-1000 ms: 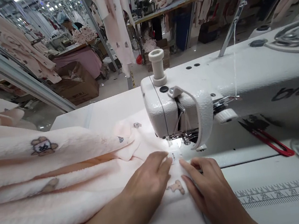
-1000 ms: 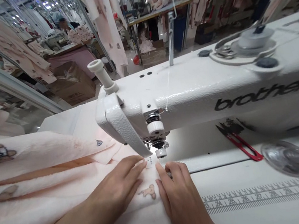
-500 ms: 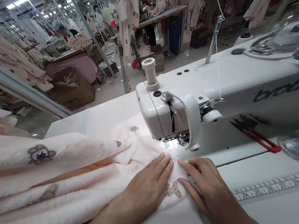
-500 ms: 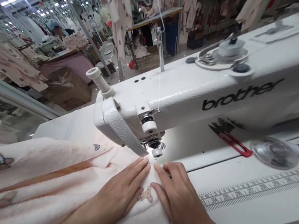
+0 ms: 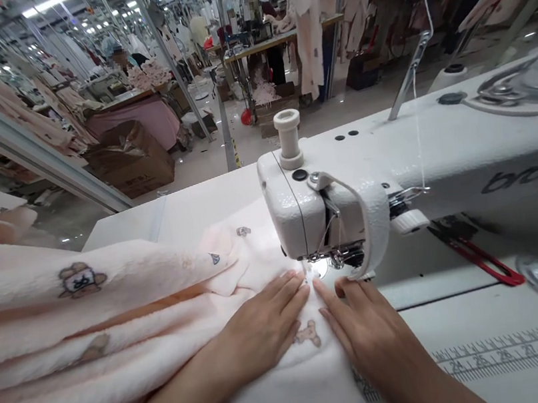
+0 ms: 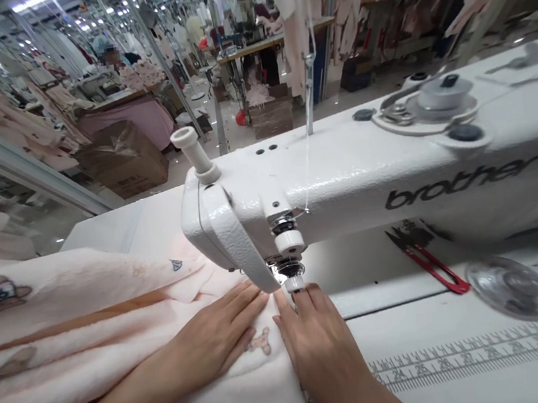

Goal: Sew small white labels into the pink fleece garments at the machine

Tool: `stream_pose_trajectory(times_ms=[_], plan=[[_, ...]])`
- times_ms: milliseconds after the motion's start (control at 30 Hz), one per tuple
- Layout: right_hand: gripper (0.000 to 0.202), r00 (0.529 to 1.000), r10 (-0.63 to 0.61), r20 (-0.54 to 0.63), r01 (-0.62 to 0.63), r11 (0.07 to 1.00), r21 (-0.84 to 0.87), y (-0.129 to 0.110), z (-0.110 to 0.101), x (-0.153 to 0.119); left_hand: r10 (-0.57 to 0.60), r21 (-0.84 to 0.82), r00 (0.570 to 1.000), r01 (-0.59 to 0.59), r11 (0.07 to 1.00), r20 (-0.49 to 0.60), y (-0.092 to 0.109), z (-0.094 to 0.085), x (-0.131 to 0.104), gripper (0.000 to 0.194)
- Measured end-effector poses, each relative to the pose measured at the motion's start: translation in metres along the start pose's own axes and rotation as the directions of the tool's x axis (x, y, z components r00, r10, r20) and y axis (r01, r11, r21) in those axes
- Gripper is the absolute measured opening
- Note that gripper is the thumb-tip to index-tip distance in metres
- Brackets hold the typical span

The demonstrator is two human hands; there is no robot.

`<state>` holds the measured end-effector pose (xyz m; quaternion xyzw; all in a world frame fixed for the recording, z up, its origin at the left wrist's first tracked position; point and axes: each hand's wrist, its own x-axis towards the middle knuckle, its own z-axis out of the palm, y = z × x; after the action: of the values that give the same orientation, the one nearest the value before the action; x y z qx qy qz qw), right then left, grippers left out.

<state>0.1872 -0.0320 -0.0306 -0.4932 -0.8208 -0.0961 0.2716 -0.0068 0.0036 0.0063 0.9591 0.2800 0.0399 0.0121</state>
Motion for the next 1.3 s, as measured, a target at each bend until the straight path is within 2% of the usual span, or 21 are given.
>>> stream_pose_trajectory(times_ms=[400, 600, 800, 967, 1100, 1300], plan=[[0.032, 0.999, 0.031, 0.012, -0.031, 0.999, 0.025, 0.001, 0.005, 0.006, -0.007, -0.052, 0.999, 0.005, 0.999, -0.045, -0.008, 0.002, 0.001, 0.038], [0.034, 0.998, 0.049, 0.045, -0.051, 0.998, 0.045, 0.003, 0.006, 0.004, -0.035, -0.095, 0.998, 0.039, 0.995, 0.043, -0.008, -0.003, 0.004, 0.038], [0.031, 0.999, 0.04, 0.018, -0.04, 0.999, 0.029, 0.002, 0.003, 0.002, -0.05, -0.124, 0.995, 0.061, 0.99, 0.085, -0.009, -0.004, 0.004, 0.037], [0.032, 0.998, 0.054, 0.021, -0.054, 0.998, 0.013, 0.004, 0.006, 0.003, -0.115, -0.154, 0.99, 0.127, 0.98, 0.082, -0.02, 0.0, 0.008, 0.037], [0.034, 0.996, 0.068, 0.053, -0.07, 0.997, 0.02, 0.005, 0.005, 0.004, -0.122, -0.183, 0.991, 0.13, 0.974, 0.056, -0.028, 0.004, 0.012, 0.035], [0.033, 0.993, 0.069, 0.093, -0.075, 0.995, 0.067, 0.001, -0.002, 0.004, -0.136, -0.166, 0.99, 0.141, 0.976, 0.037, -0.027, 0.003, 0.012, 0.038]])
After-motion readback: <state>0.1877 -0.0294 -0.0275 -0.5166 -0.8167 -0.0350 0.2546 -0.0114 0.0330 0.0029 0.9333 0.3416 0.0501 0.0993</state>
